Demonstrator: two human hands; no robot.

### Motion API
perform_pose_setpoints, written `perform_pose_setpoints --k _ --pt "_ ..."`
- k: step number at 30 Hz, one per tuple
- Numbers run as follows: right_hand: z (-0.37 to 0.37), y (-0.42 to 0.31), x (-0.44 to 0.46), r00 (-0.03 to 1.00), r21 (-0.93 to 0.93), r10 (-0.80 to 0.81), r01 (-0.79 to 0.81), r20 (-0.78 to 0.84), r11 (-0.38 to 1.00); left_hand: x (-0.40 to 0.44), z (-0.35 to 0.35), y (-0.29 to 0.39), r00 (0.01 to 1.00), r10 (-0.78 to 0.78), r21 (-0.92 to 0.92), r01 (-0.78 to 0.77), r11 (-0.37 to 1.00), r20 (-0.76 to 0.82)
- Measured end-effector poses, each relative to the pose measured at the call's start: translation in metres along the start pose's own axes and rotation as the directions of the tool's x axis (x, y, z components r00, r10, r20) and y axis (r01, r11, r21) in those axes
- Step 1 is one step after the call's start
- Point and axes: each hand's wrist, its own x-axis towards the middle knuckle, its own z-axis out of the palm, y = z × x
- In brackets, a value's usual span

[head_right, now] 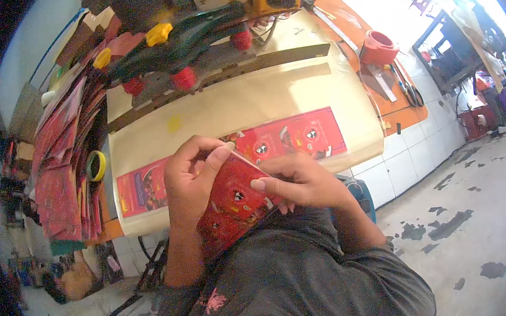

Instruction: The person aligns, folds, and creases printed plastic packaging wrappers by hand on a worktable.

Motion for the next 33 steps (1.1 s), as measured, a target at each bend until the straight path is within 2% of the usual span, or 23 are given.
perform_pose_setpoints --k 2,3,4,6,7,8,10,12,14,15,18,20,24,26,30,32,33 --pt "0.002 -0.005 -0.002 1.0 -0.02 -0.007 0.006 -0.008 1.0 -0.001 0.0 -0.004 0.999 -0.044 -0.083 0.042 0.996 -0.024" --pt "0.002 -0.008 -0.003 1.0 -0.037 -0.015 0.014 -0.003 0.999 -0.002 0.0 -0.003 0.995 -0.099 -0.186 0.097 0.978 -0.001" --pt "0.0 -0.007 -0.004 1.0 -0.043 -0.012 0.011 -0.016 0.999 -0.002 -0.002 -0.001 0.996 -0.094 -0.195 0.094 0.976 0.009" --pt "-0.004 -0.003 -0.004 0.992 -0.094 -0.109 0.114 0.064 0.989 -0.002 -0.009 0.003 0.976 -0.194 -0.283 0.214 0.935 0.097" --pt "-0.004 -0.007 -0.005 0.991 -0.096 -0.111 0.118 0.071 0.988 -0.002 -0.011 0.005 0.975 -0.178 -0.361 0.216 0.907 0.136" --pt "-0.005 -0.005 -0.004 0.992 -0.1 -0.111 0.117 0.065 0.988 -0.003 -0.013 0.004 0.975 -0.173 -0.364 0.214 0.907 0.142" --pt "-0.009 0.0 -0.002 0.963 -0.092 -0.211 0.229 0.167 0.969 -0.005 -0.019 0.003 0.95 -0.145 -0.441 0.259 0.859 0.277" --pt "-0.01 0.0 -0.002 0.957 -0.09 -0.228 0.247 0.181 0.965 -0.007 -0.022 0.009 0.939 -0.134 -0.434 0.269 0.86 0.317" --pt "-0.011 0.001 -0.001 0.949 -0.086 -0.243 0.264 0.199 0.961 -0.008 -0.024 0.014 0.92 -0.12 -0.333 0.253 0.908 0.373" --pt "-0.012 0.004 0.0 0.933 -0.111 -0.285 0.314 0.218 0.943 -0.01 -0.023 0.014 0.92 -0.117 -0.335 0.252 0.908 0.375" --pt "-0.016 0.005 0.002 0.908 -0.135 -0.334 0.376 0.254 0.917 -0.016 -0.02 0.013 0.923 -0.062 -0.26 0.171 0.95 0.381" --pt "-0.016 0.004 0.002 0.9 -0.132 -0.342 0.387 0.27 0.913 -0.021 -0.017 0.016 0.903 -0.098 -0.315 0.246 0.917 0.419" --pt "-0.014 -0.01 -0.001 0.875 -0.173 -0.373 0.437 0.308 0.882 -0.028 -0.01 0.022 0.884 -0.127 -0.321 0.293 0.901 0.45" --pt "-0.013 -0.012 -0.001 0.867 -0.186 -0.362 0.44 0.342 0.878 -0.03 -0.009 0.03 0.862 -0.214 -0.274 0.367 0.889 0.46" --pt "-0.007 -0.012 -0.003 0.872 -0.214 -0.325 0.418 0.365 0.883 -0.03 -0.014 0.033 0.836 -0.216 -0.22 0.366 0.904 0.504" --pt "-0.004 -0.014 -0.004 0.876 -0.214 -0.3 0.398 0.378 0.892 -0.03 -0.016 0.029 0.877 -0.097 -0.078 0.151 0.985 0.471" --pt "-0.002 -0.016 -0.005 0.875 -0.217 -0.284 0.388 0.392 0.896 -0.029 -0.017 0.032 0.877 -0.096 -0.079 0.15 0.985 0.472"
